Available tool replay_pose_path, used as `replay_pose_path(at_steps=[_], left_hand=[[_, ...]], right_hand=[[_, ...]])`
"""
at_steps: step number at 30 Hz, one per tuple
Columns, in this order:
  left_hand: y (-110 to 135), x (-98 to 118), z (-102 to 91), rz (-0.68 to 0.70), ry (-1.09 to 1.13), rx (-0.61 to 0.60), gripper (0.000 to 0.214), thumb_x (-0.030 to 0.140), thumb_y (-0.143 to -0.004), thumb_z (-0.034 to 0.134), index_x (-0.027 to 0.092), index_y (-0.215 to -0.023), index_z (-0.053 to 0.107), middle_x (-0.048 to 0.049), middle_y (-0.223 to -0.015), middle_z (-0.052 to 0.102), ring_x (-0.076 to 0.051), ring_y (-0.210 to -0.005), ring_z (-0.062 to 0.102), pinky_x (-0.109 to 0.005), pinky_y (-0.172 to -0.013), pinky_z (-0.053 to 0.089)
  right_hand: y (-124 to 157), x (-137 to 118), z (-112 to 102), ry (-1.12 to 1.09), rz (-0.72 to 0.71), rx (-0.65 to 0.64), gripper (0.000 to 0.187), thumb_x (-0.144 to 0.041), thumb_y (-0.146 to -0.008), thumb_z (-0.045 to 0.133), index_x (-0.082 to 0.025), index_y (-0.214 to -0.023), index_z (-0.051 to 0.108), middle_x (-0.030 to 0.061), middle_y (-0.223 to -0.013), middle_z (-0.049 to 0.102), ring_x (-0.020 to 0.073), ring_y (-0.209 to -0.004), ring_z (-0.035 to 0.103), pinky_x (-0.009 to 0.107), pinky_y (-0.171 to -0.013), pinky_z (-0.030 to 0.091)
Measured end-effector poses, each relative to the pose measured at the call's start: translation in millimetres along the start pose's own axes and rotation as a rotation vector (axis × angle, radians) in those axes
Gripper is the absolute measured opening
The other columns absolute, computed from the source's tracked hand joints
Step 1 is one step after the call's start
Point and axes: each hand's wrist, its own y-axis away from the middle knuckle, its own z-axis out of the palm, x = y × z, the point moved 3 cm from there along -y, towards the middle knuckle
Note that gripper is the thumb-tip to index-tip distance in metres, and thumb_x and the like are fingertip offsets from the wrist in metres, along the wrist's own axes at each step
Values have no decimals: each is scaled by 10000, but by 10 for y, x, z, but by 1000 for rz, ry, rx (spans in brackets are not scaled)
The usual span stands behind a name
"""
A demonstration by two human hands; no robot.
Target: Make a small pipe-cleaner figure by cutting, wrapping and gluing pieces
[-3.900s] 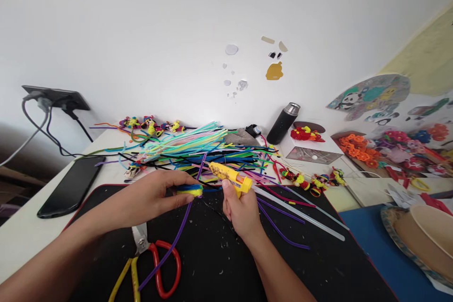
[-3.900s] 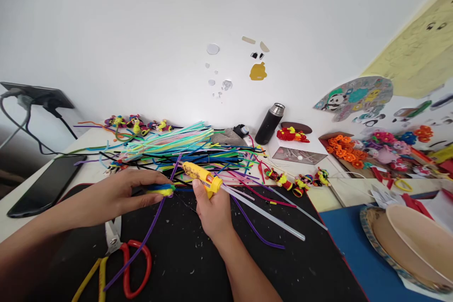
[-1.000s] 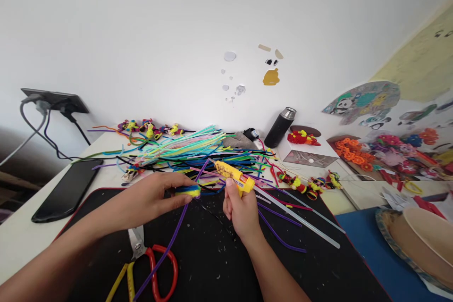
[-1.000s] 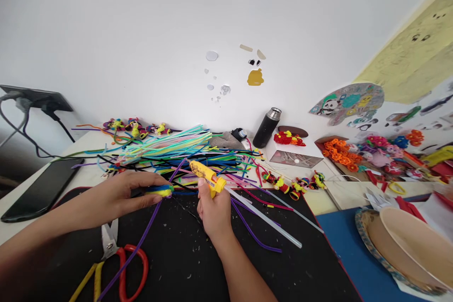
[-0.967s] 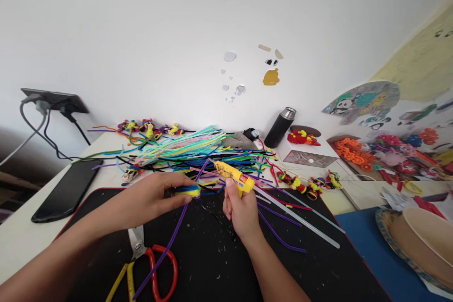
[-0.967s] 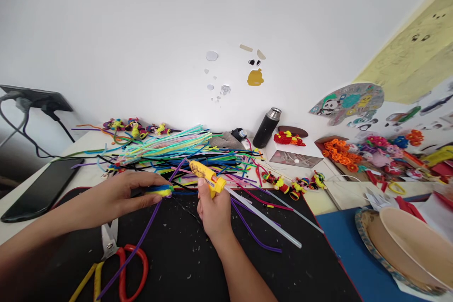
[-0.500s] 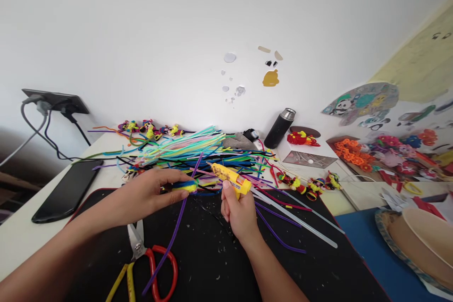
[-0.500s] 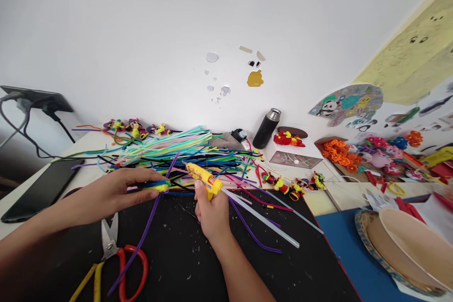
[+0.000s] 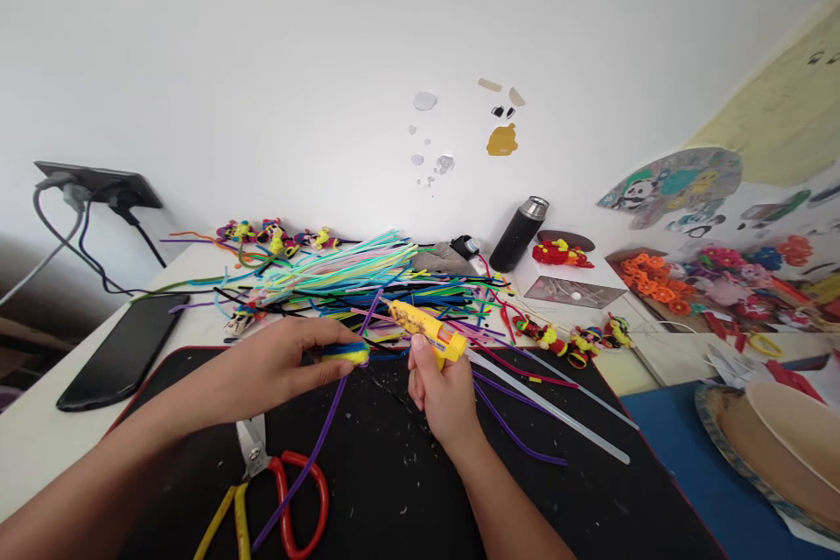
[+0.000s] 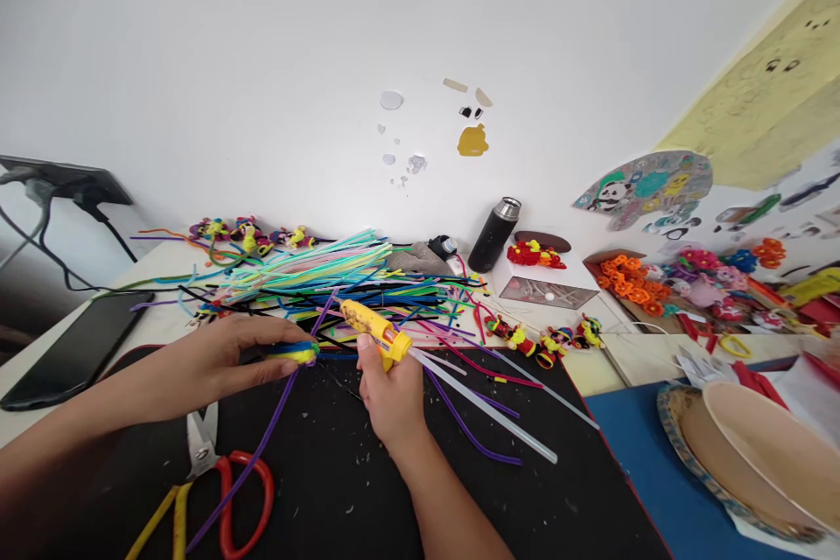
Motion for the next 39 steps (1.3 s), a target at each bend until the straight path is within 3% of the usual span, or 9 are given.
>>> replay_pose_path(at_steps=[9,27,39], left_hand=[[8,2,8,-8,8,-18,411,561,-1021,563,298,-1257,772,-13,-1173,809,-242,-1042,732,-295,-901,544],[10,49,-24,22,-12,26,410,565,-1015,574,292,-1225,795,-33,-1116,825,-242,-963,750,-289,-843,568],[14,47,-39,21,-16,45,419,569,-1007,582,301,-1247,796,-30,-1144,828,-253,-1000,754,-303,-893,575]], right_hand=[[0,66,-30,5,-18,0,634,-794,-900,650,-226,-655,507,-91,-400,370,80,-323,336,223,-350,254],[16,60,-25,48,-19,-3,671,-815,-894,641,-250,-592,442,-76,-400,343,94,-332,336,250,-359,242],[21,14,-7,64,-25,-14,638,-827,-886,635,-248,-651,507,-84,-398,340,105,-333,349,252,-359,248]])
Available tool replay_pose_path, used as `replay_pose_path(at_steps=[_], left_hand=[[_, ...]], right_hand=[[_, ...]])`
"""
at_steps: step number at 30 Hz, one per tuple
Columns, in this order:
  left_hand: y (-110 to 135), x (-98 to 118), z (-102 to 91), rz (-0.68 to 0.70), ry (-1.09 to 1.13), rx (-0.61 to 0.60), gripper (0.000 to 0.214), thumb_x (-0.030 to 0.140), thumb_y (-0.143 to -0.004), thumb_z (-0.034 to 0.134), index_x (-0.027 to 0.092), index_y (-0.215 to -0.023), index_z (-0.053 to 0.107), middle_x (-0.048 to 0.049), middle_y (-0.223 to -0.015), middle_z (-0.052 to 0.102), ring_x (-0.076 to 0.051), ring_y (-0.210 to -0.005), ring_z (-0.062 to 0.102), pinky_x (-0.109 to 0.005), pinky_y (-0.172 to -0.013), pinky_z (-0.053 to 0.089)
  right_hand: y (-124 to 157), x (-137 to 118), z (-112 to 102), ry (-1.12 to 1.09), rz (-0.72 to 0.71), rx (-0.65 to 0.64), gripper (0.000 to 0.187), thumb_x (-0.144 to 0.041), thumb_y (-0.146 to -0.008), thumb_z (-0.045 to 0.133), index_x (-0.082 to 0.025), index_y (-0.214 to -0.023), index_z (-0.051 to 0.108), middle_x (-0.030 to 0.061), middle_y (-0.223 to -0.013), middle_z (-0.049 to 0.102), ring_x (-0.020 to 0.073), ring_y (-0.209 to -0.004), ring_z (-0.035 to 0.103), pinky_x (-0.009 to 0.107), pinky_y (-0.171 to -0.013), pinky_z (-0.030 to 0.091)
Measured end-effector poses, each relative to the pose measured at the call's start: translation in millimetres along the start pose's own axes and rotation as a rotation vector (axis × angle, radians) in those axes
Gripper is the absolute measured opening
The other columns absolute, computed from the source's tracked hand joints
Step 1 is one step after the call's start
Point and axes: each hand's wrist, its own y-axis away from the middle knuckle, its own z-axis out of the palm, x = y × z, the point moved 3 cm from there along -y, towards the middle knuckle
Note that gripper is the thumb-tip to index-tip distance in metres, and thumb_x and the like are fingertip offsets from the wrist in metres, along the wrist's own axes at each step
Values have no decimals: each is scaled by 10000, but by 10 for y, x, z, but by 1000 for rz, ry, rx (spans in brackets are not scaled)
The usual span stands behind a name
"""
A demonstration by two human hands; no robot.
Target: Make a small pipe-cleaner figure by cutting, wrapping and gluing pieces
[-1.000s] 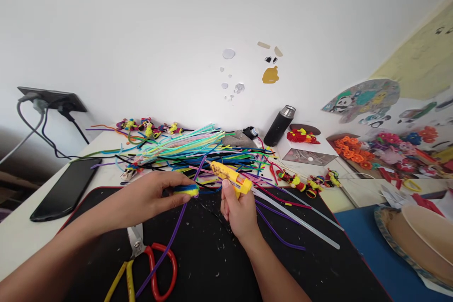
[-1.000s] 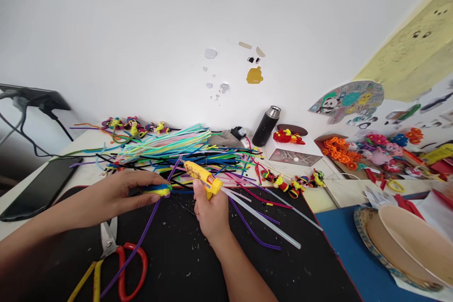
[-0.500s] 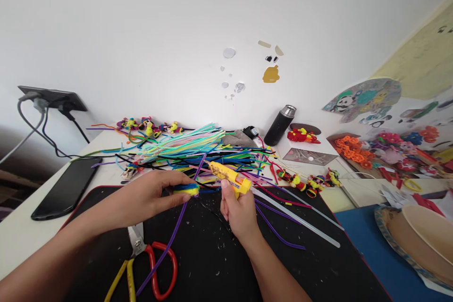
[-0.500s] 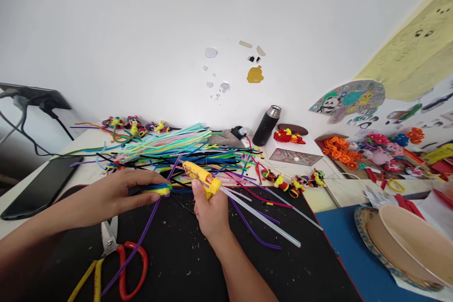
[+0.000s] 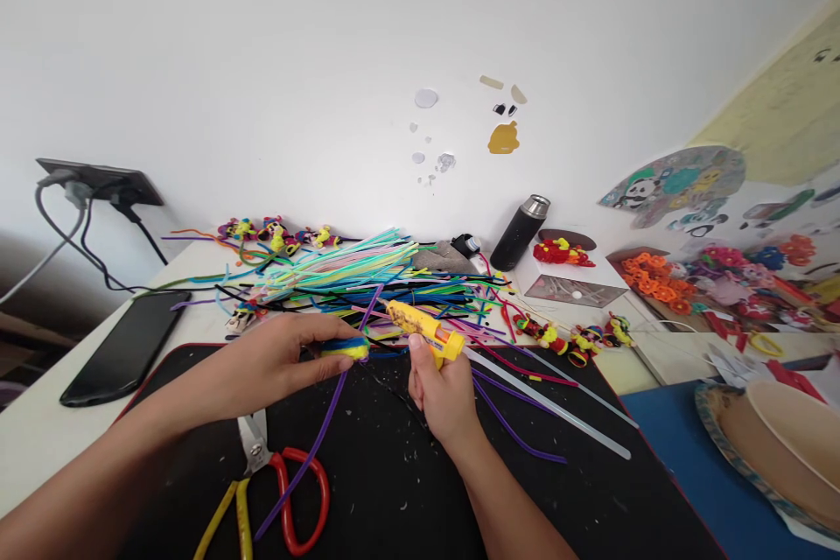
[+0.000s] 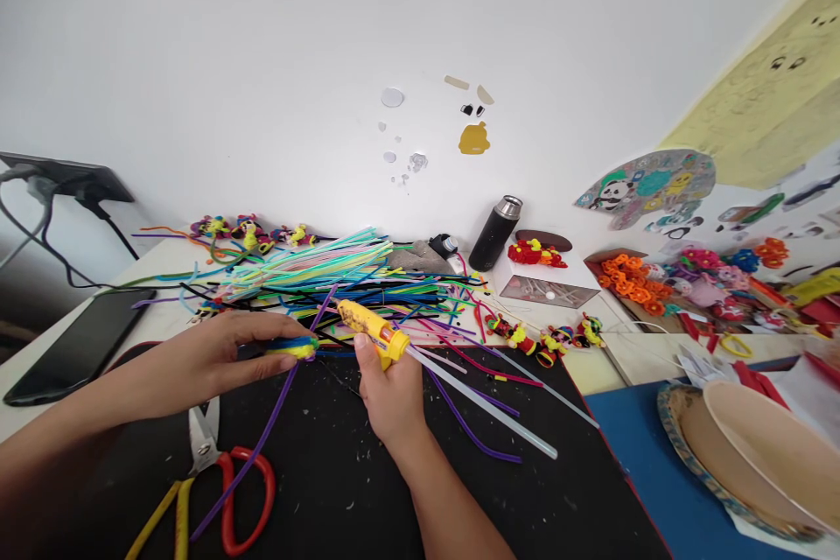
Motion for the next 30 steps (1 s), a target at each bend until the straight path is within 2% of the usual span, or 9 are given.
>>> replay_pose_path(at_steps=[8,17,30], left_hand=[[8,-4,-1,-6,-5,6,405,562,-1009,588,311,-1248,798,-27,-1145,827,-253,-991,753,-296,-883,574],[-2,-13,30,-5,8,-20,416,567,-1015,570,304,-1250,791,-31,-1151,823,-249,-1000,747,-295,-870,566],[-5,2,39,-1,19,-39,391,554,-1023,563,294,-1205,792,-18,-1084,830,-225,-922,745,-274,-801,549]], right_hand=[[10,-56,24,-17,10,-12,623,-863,-836,656,-261,-703,565,-83,-369,350,118,-325,336,270,-362,235],[14,-76,31,8,-13,-21,586,-822,-880,642,-252,-754,591,-80,-385,380,121,-340,337,274,-374,249],[3,-9,25,-6,12,-13,645,-855,-857,635,-264,-643,486,-84,-386,335,113,-333,333,264,-362,229]])
